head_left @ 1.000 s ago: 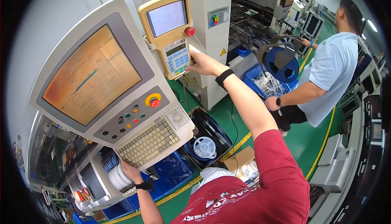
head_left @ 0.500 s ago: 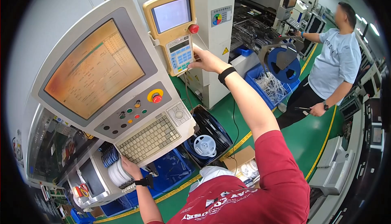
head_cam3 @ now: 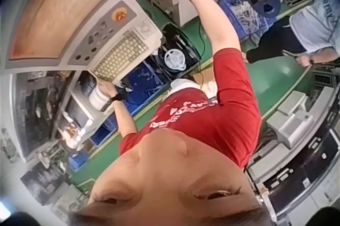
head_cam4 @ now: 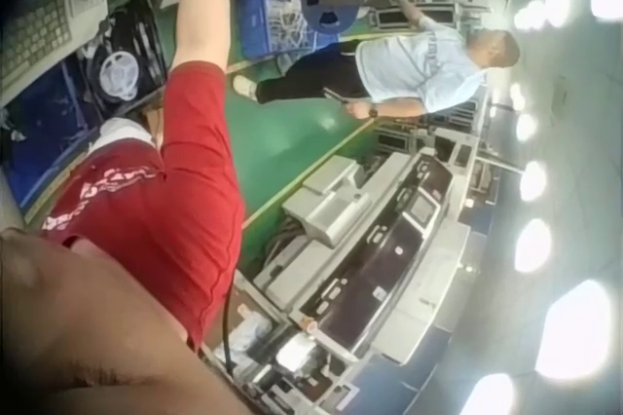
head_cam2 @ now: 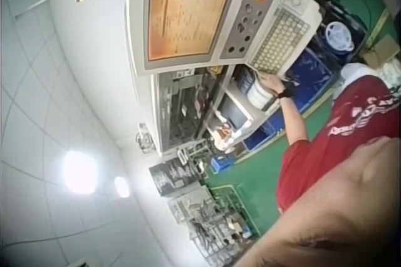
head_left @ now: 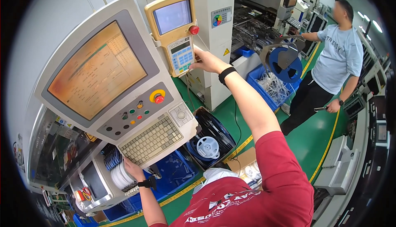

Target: The person operates a control panel by pressing buttons on a handheld controller and typing on a keyboard, then uses a trackball to navigate the screen. They continue pressing buttons on the handheld controller while another person manages a blue reel in the background.

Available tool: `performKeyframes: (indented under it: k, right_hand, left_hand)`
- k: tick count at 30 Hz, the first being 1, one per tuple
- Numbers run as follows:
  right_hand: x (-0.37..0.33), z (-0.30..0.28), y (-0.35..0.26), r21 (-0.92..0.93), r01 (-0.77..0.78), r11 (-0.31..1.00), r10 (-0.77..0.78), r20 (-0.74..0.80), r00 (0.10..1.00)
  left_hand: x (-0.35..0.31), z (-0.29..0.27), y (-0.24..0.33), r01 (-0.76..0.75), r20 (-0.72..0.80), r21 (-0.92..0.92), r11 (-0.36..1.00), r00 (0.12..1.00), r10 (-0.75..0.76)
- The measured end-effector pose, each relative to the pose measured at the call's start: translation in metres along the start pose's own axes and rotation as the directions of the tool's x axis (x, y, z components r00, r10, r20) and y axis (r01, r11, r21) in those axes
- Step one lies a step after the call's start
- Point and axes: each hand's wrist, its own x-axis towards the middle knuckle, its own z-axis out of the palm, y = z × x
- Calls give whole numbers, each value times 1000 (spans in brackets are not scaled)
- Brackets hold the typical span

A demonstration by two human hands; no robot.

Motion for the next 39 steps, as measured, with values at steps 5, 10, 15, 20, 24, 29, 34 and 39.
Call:
performKeyframes:
  k: [5,10,15,20,24,29,34,39]
  right_hand:
    - [0,0,-1,-38,22,999,-22,-11,1000]
    - [-2,-1,-13,-7,-23,1000,23,1,1000]
    - [-4,-2,-24,36,-70,997,70,22,997]
    - [-4,-3,-31,23,-76,997,75,53,996]
    - [-3,-3,-27,20,-78,997,78,32,996]
    - [2,0,-23,252,-89,964,80,46,996]
    - [21,10,-48,409,191,892,-44,-343,938]
    - [30,15,-47,330,97,939,17,-326,945]
  left_hand:
    - [2,0,-4,-69,-45,34,997,997,70]
    - [0,1,7,-44,7,63,997,999,44]
    - [-3,4,10,-44,-7,9,999,999,44]
    - [-3,0,13,-43,-2,46,998,999,43]
    - [-2,5,13,-37,-19,4,999,999,38]
    - [-1,7,10,-72,-76,68,995,994,77]
    - [-3,6,14,-37,-7,-17,999,999,37]
    - [-2,2,-1,-46,-37,-11,999,998,46]
